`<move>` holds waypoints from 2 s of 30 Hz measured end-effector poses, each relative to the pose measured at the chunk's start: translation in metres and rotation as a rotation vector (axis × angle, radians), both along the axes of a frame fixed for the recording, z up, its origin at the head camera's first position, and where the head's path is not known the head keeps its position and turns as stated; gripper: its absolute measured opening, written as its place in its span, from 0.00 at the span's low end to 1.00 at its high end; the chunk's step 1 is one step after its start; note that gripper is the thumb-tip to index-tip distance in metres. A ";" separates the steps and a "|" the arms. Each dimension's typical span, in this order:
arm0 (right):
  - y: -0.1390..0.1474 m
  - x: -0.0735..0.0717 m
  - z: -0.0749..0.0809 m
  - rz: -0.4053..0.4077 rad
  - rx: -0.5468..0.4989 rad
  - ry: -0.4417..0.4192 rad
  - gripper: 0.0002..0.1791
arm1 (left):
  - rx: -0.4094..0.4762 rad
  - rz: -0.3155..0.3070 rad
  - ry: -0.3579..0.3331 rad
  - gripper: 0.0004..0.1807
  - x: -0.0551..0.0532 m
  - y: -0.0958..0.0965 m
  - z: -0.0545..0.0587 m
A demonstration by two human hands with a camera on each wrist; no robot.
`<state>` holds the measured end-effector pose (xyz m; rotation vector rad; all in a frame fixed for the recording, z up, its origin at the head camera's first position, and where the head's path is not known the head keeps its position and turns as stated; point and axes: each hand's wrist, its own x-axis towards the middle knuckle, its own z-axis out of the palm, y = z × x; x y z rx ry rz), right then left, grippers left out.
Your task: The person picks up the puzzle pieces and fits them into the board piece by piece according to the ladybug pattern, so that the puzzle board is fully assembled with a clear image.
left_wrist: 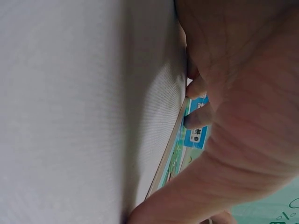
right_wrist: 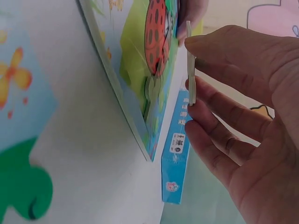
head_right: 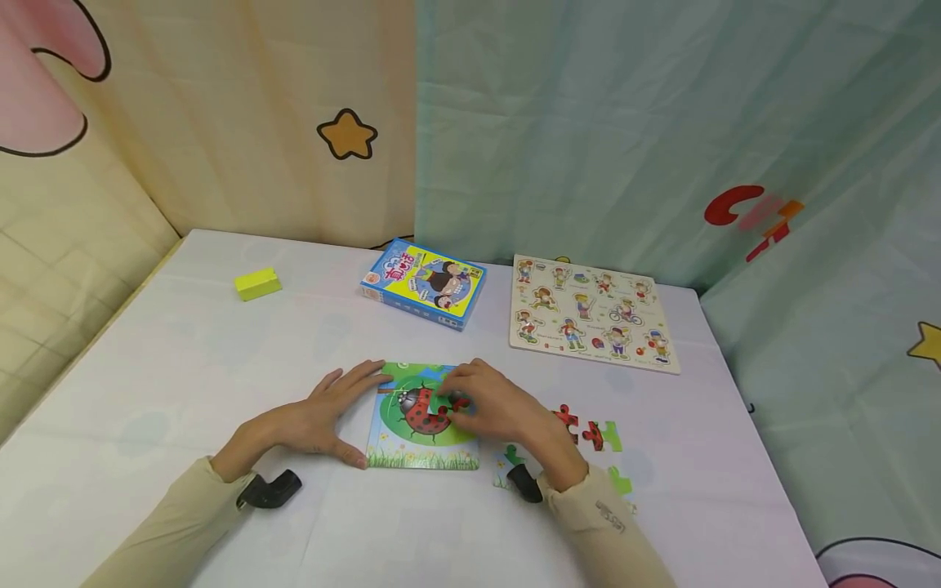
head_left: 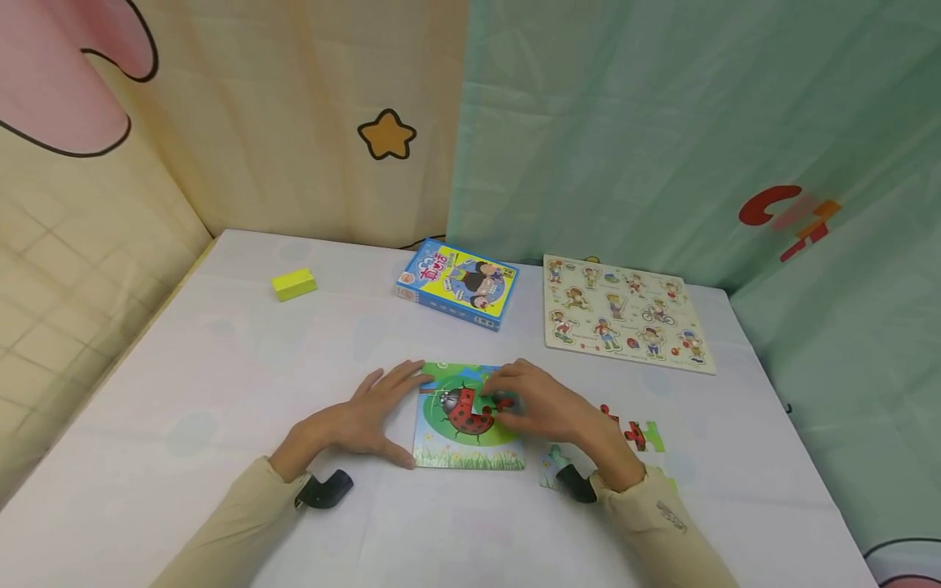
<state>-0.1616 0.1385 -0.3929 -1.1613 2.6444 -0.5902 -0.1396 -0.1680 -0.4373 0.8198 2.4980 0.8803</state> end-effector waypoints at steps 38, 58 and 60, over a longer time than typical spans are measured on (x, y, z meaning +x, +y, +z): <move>-0.066 0.002 -0.008 0.078 0.083 0.021 0.16 | -0.022 -0.004 -0.009 0.62 -0.001 0.000 0.005; -0.071 0.007 -0.012 0.097 0.116 0.102 0.14 | -0.004 -0.006 -0.010 0.61 -0.001 0.000 0.003; -0.071 0.007 -0.012 0.100 0.128 0.118 0.14 | -0.003 -0.007 -0.007 0.61 -0.001 0.000 0.004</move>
